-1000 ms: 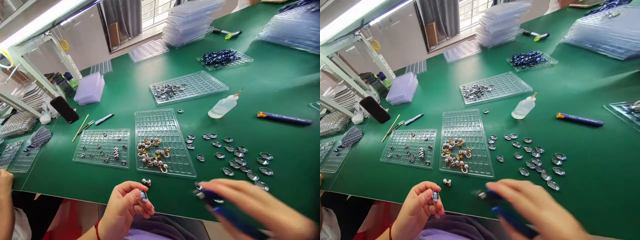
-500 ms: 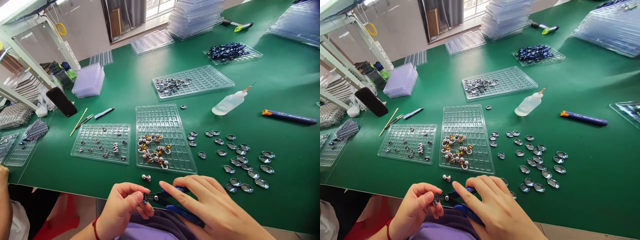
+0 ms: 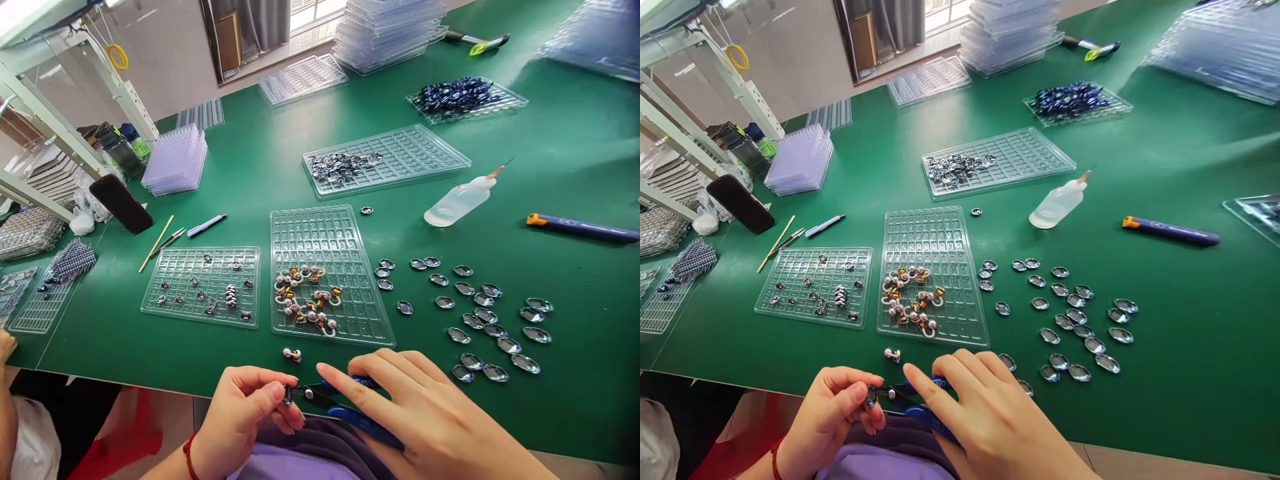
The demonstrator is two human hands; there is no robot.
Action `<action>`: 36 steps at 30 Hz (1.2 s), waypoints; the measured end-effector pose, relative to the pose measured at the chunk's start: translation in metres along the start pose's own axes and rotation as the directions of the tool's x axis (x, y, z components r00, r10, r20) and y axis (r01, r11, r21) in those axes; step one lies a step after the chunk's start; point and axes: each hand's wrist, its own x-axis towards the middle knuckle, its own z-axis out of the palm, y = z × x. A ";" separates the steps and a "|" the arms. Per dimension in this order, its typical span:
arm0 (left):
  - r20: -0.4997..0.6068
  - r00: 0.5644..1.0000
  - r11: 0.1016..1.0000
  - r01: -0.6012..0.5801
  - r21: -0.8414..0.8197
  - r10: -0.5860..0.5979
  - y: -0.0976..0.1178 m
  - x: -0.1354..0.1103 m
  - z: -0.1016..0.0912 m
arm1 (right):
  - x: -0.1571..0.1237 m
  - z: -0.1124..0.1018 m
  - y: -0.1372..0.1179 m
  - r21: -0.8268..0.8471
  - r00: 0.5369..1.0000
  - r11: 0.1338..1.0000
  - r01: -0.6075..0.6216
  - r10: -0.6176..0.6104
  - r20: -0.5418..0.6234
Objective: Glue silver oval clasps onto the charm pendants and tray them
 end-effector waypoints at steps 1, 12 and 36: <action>-0.001 1.000 1.000 -0.004 0.004 0.004 0.000 0.000 0.000 | 0.002 -0.002 0.000 -0.014 1.000 1.000 0.024 -0.023 0.018; -0.014 1.000 1.000 0.015 -0.005 -0.015 -0.002 0.001 -0.002 | 0.002 -0.002 0.005 -0.004 0.998 0.998 0.058 -0.058 0.025; -0.078 0.991 0.970 -0.088 0.228 0.108 -0.003 0.003 -0.005 | 0.002 -0.001 0.000 -0.107 0.999 0.993 0.046 -0.044 0.025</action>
